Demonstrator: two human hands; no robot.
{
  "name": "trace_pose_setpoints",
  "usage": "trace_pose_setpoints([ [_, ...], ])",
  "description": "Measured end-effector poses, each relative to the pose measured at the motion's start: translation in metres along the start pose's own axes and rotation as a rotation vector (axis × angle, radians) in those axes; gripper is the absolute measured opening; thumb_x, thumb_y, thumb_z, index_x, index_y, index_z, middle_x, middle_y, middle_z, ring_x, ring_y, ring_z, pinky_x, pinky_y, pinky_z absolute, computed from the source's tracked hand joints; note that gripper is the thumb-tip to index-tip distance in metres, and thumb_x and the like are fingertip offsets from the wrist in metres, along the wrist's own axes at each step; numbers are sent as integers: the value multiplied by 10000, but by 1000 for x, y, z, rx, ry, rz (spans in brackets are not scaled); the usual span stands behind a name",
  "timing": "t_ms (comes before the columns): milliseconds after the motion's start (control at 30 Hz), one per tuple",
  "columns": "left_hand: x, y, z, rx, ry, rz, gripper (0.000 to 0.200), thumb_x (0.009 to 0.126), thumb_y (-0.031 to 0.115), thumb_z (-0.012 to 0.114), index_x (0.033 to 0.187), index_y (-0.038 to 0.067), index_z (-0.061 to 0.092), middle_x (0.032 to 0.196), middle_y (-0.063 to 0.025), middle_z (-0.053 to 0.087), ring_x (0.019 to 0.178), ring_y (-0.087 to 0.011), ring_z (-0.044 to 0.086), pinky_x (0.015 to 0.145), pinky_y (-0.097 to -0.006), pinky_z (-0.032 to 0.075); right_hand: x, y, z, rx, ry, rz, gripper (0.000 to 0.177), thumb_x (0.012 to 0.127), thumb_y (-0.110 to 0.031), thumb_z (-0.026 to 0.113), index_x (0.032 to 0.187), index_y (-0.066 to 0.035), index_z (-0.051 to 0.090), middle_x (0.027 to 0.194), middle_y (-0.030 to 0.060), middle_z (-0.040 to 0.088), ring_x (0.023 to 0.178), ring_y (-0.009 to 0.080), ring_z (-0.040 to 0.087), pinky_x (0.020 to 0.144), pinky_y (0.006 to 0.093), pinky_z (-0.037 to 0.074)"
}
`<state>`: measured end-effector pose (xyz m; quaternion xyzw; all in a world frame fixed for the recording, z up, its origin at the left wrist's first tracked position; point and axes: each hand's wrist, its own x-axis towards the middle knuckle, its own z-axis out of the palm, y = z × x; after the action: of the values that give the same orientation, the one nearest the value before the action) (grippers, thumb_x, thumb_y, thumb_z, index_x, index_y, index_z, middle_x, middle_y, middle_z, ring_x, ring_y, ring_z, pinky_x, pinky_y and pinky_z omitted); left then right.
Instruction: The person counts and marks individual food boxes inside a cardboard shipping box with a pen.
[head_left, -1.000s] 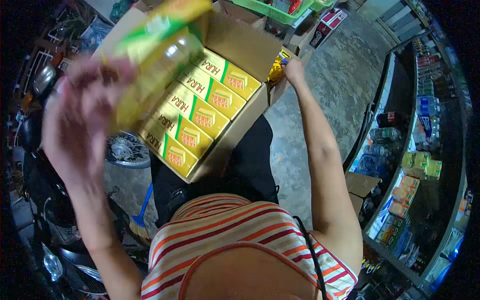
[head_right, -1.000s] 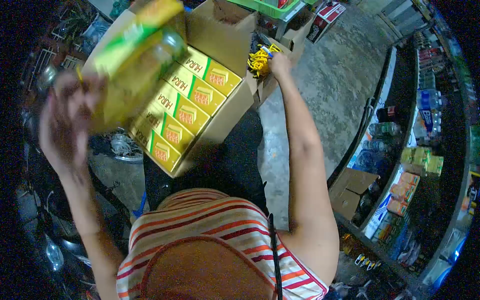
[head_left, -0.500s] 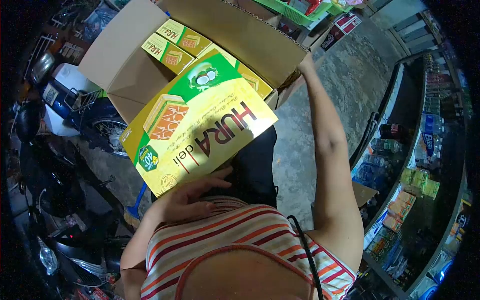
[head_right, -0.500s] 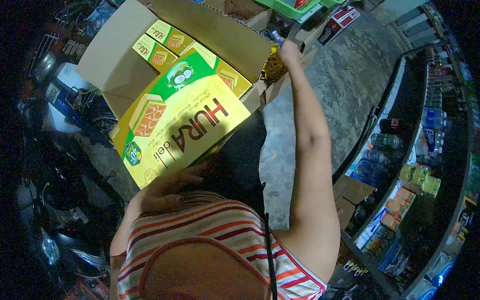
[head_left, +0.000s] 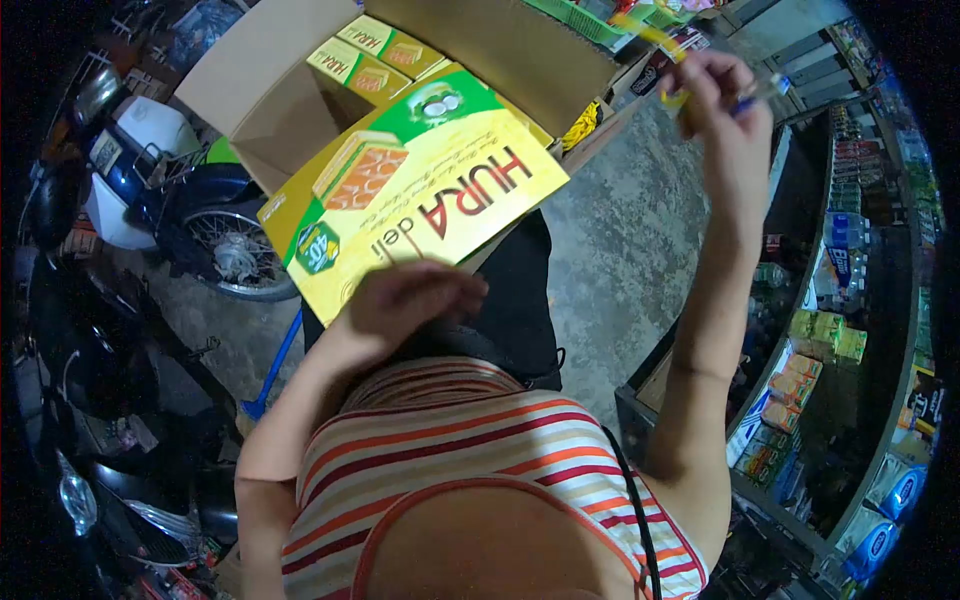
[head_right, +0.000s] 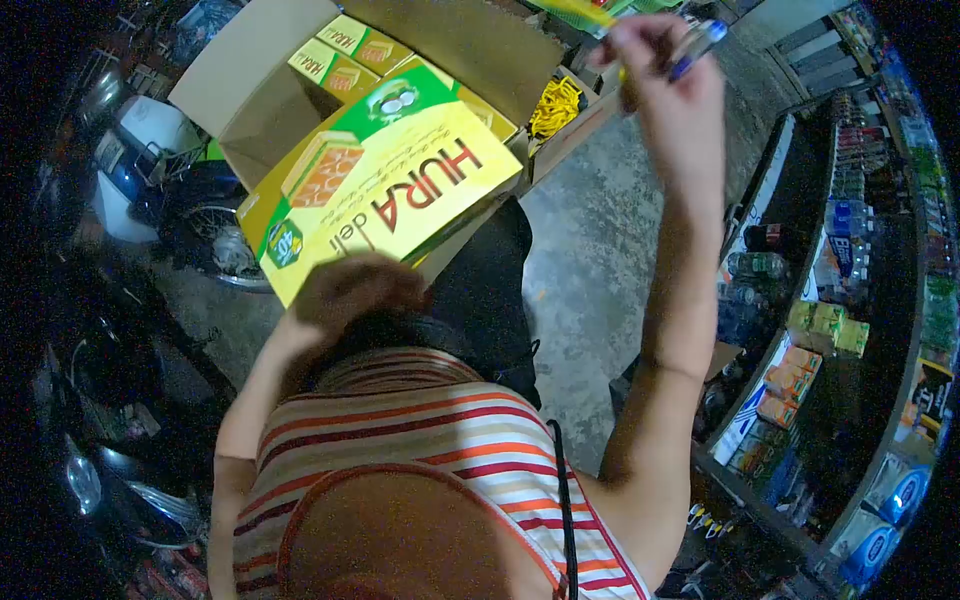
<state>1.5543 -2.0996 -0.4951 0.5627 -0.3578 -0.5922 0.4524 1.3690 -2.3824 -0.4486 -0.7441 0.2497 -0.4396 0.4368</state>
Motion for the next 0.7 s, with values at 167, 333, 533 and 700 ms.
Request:
trace_pose_setpoints([
  [167, 13, 7, 15, -212, 155, 140, 283, 977, 212, 533, 1124, -18, 603, 971, -89, 658, 796, -103, 585, 721, -209, 476, -114, -36, 79, -31, -309, 115, 87, 859, -73, 624, 903, -21, 569, 786, 95, 647, 716, 185, 652, 646, 298, 503],
  [333, 2, -16, 7, -397, 120, 50, 216, 961, 158, 554, 1073, -21, 598, 929, -75, 636, 784, -94, 579, 727, -208, 473, -171, -44, 123, 16, -288, 132, 156, 832, -60, 657, 921, -4, 541, 795, 150, 638, 694, 308, 652, 612, 346, 505],
  [533, -7, -15, 9, -460, 108, 102, 207, 930, 126, 593, 1079, -15, 574, 935, -77, 645, 837, -108, 616, 766, -236, 493, -188, -46, 137, 55, -329, 63, 121, 823, -45, 673, 867, -23, 563, 740, 60, 625, 578, 157, 586, 538, 280, 454],
  [700, -3, -10, 1, -457, 81, 103, 194, 920, 89, 595, 1085, -8, 566, 936, -78, 632, 847, -134, 632, 783, -246, 502, -184, -49, 131, 81, -336, 71, 149, 861, -92, 650, 970, -12, 588, 837, 82, 636, 685, 149, 600, 605, 278, 470],
])
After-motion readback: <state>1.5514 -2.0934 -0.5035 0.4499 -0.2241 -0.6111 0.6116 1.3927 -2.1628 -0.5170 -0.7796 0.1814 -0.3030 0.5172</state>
